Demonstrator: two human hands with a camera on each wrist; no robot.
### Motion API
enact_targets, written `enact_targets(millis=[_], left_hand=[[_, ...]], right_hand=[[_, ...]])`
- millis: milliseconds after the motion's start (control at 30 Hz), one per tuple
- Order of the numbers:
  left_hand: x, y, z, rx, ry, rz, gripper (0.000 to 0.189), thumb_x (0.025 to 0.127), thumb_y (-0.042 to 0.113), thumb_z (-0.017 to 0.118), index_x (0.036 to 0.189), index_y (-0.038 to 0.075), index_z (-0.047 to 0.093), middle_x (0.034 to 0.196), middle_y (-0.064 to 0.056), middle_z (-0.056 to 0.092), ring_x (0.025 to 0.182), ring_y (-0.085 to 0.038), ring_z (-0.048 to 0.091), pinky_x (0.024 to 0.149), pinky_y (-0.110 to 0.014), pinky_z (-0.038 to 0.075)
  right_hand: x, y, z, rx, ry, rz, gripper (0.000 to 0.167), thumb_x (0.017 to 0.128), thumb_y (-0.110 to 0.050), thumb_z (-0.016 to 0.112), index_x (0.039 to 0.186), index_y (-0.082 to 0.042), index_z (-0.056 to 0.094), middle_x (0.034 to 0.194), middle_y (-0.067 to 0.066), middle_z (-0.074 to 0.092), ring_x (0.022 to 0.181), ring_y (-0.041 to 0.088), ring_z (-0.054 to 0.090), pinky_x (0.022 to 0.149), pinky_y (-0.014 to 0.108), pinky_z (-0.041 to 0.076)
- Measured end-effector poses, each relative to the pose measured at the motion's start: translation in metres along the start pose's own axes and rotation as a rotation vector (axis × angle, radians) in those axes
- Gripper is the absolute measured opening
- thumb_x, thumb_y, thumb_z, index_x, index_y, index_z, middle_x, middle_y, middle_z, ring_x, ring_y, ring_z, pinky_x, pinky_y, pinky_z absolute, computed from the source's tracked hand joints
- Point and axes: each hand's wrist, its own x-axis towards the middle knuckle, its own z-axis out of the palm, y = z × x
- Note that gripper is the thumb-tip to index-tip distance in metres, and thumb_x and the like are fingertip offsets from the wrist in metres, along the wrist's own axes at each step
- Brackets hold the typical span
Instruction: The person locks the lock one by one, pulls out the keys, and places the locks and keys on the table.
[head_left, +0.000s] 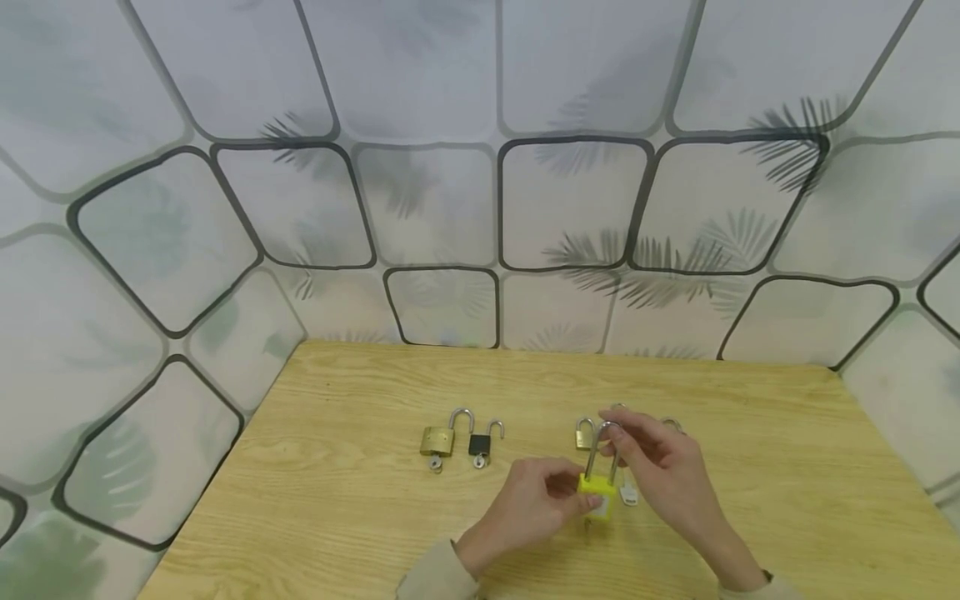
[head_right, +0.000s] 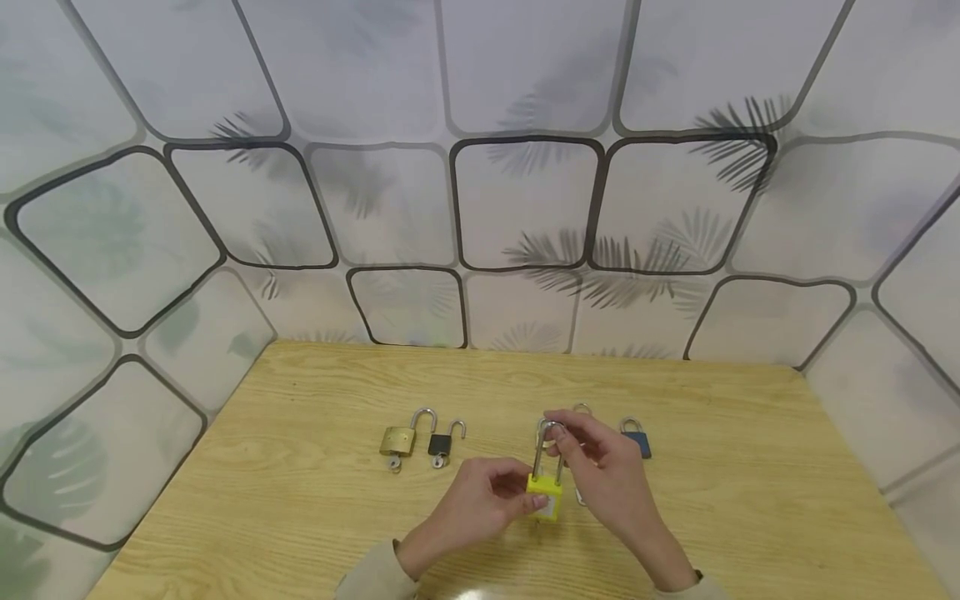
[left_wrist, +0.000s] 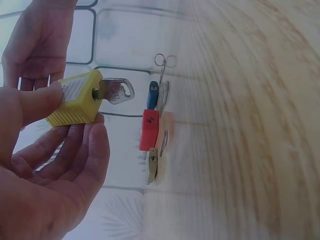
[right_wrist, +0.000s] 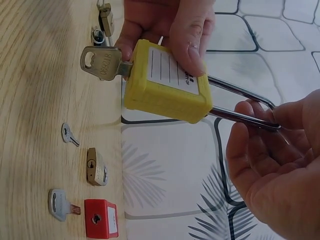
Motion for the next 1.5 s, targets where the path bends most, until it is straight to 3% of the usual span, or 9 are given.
enact_targets(millis=[267, 533, 633, 767, 900, 1067, 1300, 1500], left_hand=[[0.0, 0.0, -0.003, 0.038, 0.031, 0.004, 0.024, 0.089, 0.026, 0.081, 0.107, 0.01, 0.078, 0.092, 0.007, 0.072, 0.08, 0.005, 0.061, 0.072, -0.015, 0.056], [-0.001, -0.001, -0.005, 0.077, 0.051, 0.045, 0.025, 0.089, 0.02, 0.081, 0.108, 0.005, 0.076, 0.094, 0.0, 0.072, 0.079, 0.007, 0.059, 0.073, -0.014, 0.055], [-0.001, -0.002, -0.006, 0.043, 0.077, 0.04, 0.027, 0.09, 0.02, 0.08, 0.112, 0.005, 0.075, 0.095, -0.001, 0.074, 0.079, 0.005, 0.062, 0.074, -0.015, 0.056], [0.0, -0.003, -0.012, -0.053, 0.146, 0.014, 0.026, 0.09, 0.019, 0.079, 0.113, 0.007, 0.075, 0.097, -0.004, 0.075, 0.08, 0.001, 0.066, 0.075, -0.017, 0.058], [0.002, -0.002, -0.021, -0.145, 0.209, -0.023, 0.024, 0.092, 0.019, 0.078, 0.112, 0.006, 0.075, 0.1, -0.009, 0.076, 0.083, -0.003, 0.069, 0.077, -0.019, 0.059], [0.004, 0.0, -0.031, -0.21, 0.249, -0.088, 0.026, 0.094, 0.023, 0.076, 0.113, 0.005, 0.075, 0.104, -0.012, 0.076, 0.088, -0.01, 0.071, 0.078, -0.02, 0.06], [0.005, 0.005, -0.034, -0.306, 0.27, -0.162, 0.027, 0.093, 0.021, 0.076, 0.111, 0.001, 0.074, 0.107, -0.013, 0.073, 0.095, -0.018, 0.074, 0.083, -0.023, 0.06], [0.003, 0.004, -0.032, -0.367, 0.262, -0.169, 0.028, 0.094, 0.02, 0.075, 0.111, -0.003, 0.072, 0.105, -0.012, 0.072, 0.09, -0.014, 0.073, 0.083, -0.026, 0.061]], right_hand=[[0.0, 0.001, 0.0, -0.024, -0.014, 0.028, 0.021, 0.102, -0.001, 0.06, 0.119, -0.004, 0.071, 0.096, -0.007, 0.075, 0.08, 0.008, 0.073, 0.067, 0.026, 0.061], [-0.002, -0.002, 0.003, -0.053, -0.032, 0.022, 0.023, 0.102, -0.003, 0.06, 0.122, -0.007, 0.07, 0.101, 0.008, 0.078, 0.084, 0.002, 0.071, 0.066, 0.025, 0.06], [-0.003, -0.001, 0.003, -0.049, -0.048, 0.044, 0.025, 0.102, -0.005, 0.061, 0.125, -0.007, 0.069, 0.109, 0.011, 0.077, 0.091, -0.001, 0.071, 0.071, 0.025, 0.061], [-0.006, 0.003, 0.001, -0.059, -0.086, 0.141, 0.024, 0.103, -0.013, 0.062, 0.125, -0.009, 0.069, 0.117, 0.012, 0.076, 0.096, -0.002, 0.069, 0.074, 0.024, 0.061], [-0.014, 0.011, 0.002, -0.042, -0.149, 0.274, 0.017, 0.102, -0.021, 0.065, 0.116, -0.013, 0.069, 0.116, 0.008, 0.075, 0.096, -0.001, 0.068, 0.072, 0.026, 0.06], [-0.025, 0.022, 0.012, 0.075, -0.212, 0.407, 0.016, 0.099, -0.02, 0.068, 0.104, -0.005, 0.062, 0.119, 0.012, 0.075, 0.1, 0.004, 0.071, 0.075, 0.028, 0.061], [-0.026, 0.023, 0.026, 0.198, -0.288, 0.446, 0.022, 0.104, -0.019, 0.061, 0.106, 0.002, 0.053, 0.123, 0.024, 0.071, 0.101, 0.015, 0.073, 0.074, 0.031, 0.061], [-0.026, 0.02, 0.035, 0.209, -0.241, 0.487, 0.024, 0.104, -0.019, 0.061, 0.107, 0.002, 0.051, 0.116, 0.023, 0.073, 0.097, 0.019, 0.073, 0.073, 0.031, 0.061]])
